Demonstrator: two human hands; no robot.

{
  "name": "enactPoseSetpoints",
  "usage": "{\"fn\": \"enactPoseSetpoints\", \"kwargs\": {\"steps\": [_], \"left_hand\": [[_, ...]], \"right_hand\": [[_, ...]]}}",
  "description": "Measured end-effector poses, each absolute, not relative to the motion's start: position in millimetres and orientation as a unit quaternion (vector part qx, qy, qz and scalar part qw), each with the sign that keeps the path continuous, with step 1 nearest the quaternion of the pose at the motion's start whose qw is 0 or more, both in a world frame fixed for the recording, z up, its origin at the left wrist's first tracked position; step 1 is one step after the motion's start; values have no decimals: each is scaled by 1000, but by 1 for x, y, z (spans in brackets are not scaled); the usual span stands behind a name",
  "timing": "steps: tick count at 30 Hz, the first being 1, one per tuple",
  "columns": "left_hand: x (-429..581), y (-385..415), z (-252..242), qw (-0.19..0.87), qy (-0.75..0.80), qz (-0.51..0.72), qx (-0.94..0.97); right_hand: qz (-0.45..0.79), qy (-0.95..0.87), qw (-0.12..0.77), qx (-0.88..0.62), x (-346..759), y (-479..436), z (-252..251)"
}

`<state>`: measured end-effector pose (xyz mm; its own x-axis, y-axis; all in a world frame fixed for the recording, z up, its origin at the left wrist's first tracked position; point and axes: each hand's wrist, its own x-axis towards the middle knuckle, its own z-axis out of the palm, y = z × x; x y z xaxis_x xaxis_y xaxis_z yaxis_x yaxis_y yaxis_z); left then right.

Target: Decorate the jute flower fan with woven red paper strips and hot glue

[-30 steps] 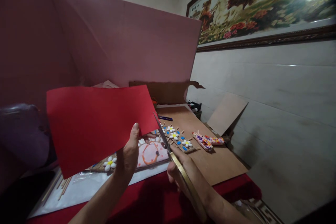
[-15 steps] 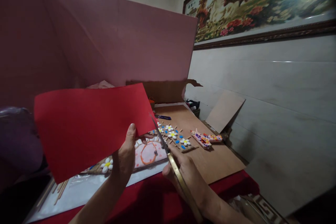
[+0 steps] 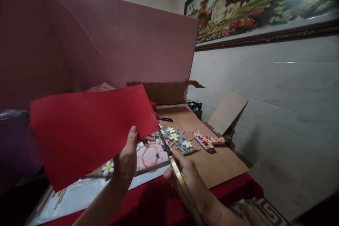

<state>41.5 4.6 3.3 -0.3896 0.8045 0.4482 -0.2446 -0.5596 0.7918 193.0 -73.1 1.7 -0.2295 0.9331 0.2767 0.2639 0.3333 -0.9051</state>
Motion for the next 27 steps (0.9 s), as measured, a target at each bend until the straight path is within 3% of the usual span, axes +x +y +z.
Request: {"fn": "enactPoseSetpoints", "kwargs": {"steps": [9,27], "left_hand": [[42,4,2,361,329,756,436],[39,3,1,343,354,751,439]], "right_hand": [[442,-650,439,-434,193,-72,-11],[458,-640,442,-430,188,-73,-6]]}}
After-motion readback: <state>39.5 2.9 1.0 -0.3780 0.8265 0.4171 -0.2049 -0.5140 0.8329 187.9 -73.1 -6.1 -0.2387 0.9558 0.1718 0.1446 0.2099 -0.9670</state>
